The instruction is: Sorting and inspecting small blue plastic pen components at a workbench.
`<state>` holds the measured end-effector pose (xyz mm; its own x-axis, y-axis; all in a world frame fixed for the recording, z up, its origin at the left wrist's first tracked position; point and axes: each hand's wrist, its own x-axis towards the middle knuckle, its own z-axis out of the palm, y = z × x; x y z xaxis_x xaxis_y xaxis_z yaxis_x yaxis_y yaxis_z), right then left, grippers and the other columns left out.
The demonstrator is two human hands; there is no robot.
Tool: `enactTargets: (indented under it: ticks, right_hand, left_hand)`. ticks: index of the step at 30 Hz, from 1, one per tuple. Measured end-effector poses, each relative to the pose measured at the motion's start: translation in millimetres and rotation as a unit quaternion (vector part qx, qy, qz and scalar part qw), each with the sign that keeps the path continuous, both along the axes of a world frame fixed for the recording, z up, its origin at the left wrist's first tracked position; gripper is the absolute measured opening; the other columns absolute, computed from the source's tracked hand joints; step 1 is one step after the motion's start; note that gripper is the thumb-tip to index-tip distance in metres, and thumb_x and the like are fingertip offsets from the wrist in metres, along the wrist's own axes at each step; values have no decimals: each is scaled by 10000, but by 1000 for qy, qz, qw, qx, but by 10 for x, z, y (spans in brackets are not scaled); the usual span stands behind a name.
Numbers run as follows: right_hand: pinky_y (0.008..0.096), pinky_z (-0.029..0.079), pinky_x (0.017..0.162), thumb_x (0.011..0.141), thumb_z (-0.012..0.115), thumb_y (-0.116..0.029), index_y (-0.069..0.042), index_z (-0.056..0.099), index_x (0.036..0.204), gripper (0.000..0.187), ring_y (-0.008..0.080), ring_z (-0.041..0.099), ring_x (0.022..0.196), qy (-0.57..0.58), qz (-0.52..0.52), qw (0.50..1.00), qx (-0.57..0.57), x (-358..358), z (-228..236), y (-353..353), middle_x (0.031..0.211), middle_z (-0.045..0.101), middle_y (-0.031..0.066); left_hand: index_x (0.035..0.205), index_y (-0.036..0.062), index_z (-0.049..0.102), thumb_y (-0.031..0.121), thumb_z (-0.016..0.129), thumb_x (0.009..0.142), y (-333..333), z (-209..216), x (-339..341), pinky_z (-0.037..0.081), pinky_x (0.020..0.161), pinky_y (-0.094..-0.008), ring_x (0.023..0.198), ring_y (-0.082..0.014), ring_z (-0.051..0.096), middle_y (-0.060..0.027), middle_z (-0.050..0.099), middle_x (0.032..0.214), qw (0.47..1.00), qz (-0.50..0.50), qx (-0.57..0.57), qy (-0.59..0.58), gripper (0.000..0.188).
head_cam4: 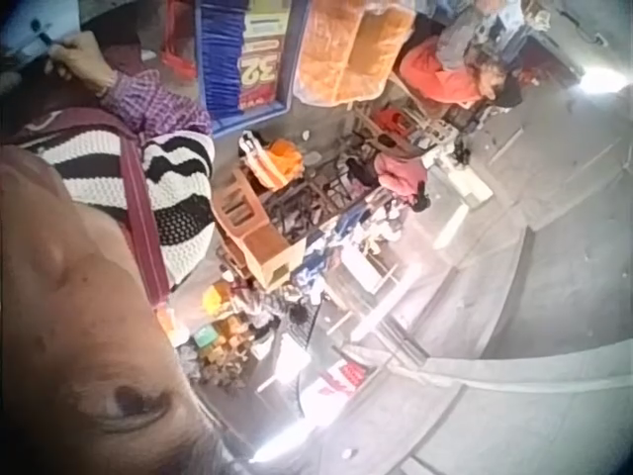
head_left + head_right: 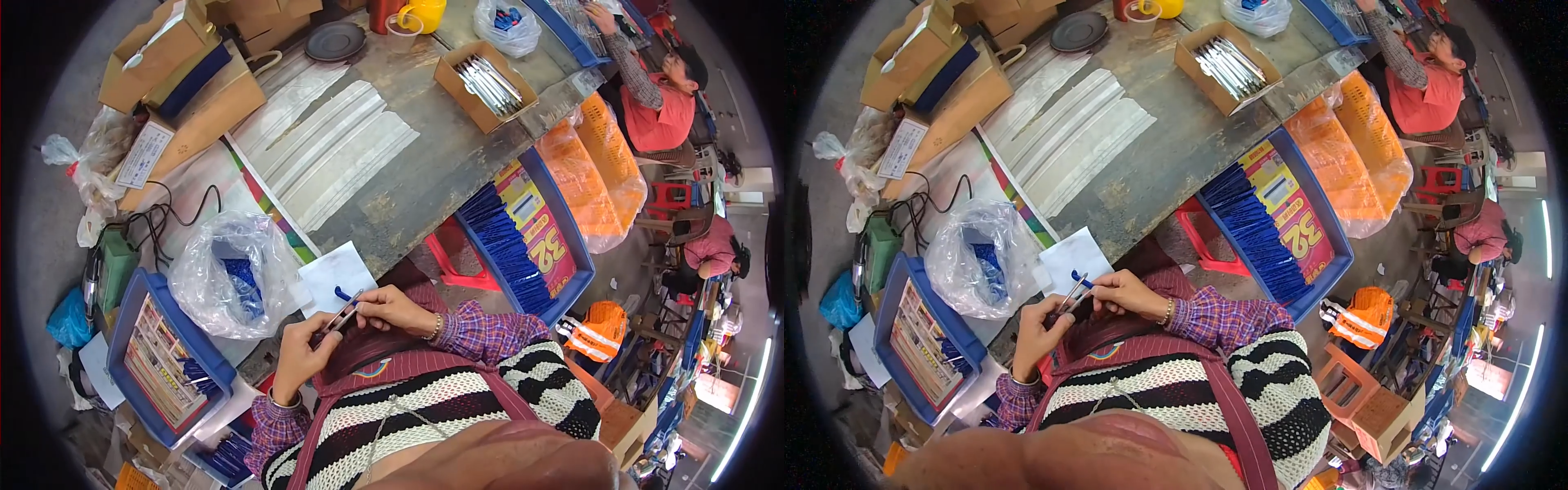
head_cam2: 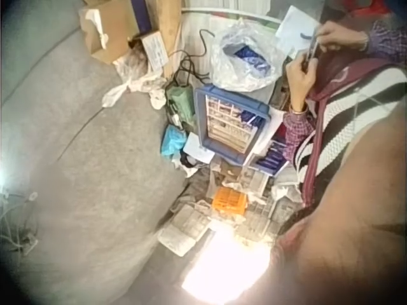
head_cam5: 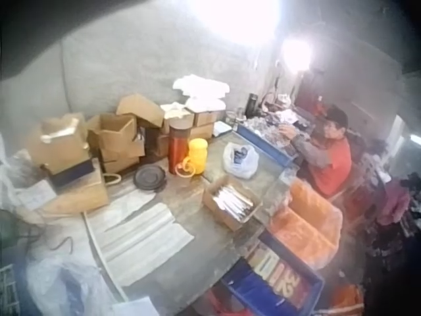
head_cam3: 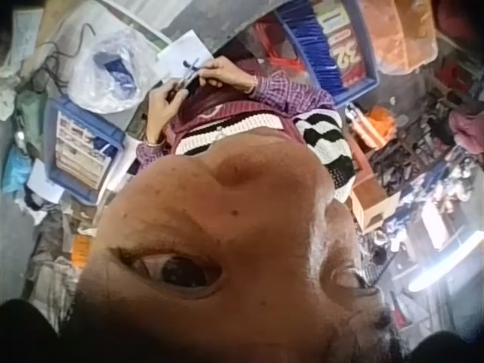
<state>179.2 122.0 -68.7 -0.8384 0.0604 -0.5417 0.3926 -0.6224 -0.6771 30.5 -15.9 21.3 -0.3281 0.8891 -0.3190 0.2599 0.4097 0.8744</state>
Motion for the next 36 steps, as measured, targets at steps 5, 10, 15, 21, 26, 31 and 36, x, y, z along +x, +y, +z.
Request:
enactTargets:
  ticks: [5,10,15,21,26,31,36]
  right_hand:
    - [154,333,424,905,515,-189,-40,628,977,201,16,447,508,5,5,1000,1,1,-31,-6,705,606,-6]
    - [150,328,428,911,507,-176,-28,626,1024,221,13,447,514,14,1,1000,2,6,-3,-5,710,606,0]
    - [152,333,426,906,515,-175,-22,633,1012,220,16,450,507,47,-7,999,23,10,-54,-29,708,605,2]
    - [161,340,414,878,527,-160,-12,641,965,206,30,443,494,55,-27,998,26,-19,-33,-49,694,609,7]
    - [167,349,413,877,539,-154,9,638,943,202,31,446,499,43,-50,998,14,-23,-8,-59,690,599,19]
    - [166,349,413,874,553,-162,13,649,926,206,32,449,510,38,-55,998,7,-29,-26,-79,705,597,21]
    - [161,333,414,882,559,-167,19,645,948,216,31,439,513,17,-62,998,-2,-27,-5,-72,711,594,20]
  left_hand:
    - [886,2,625,79,611,746,-66,-82,83,346,476,-219,495,-58,426,-31,493,539,999,48,-16,1,160]
    - [873,-2,624,83,618,751,-133,-131,199,330,470,-209,499,-42,412,-11,479,535,998,66,-3,-9,149]
    - [865,-4,625,86,625,747,-213,-86,320,327,467,-209,498,-41,406,-5,481,537,997,70,1,20,148]
    - [862,-9,629,87,633,740,-402,-199,365,318,467,-211,504,-39,400,-6,506,553,990,126,36,60,155]
    - [865,-11,629,85,635,739,-465,-138,307,331,473,-210,508,-35,411,5,522,564,990,132,10,58,158]
    - [859,-8,628,90,636,739,-496,-248,142,328,467,-220,503,-43,417,-5,521,558,987,153,34,37,155]
    - [861,-1,627,108,636,742,-402,-213,56,325,465,-229,500,-53,405,-13,488,541,991,129,17,40,161]
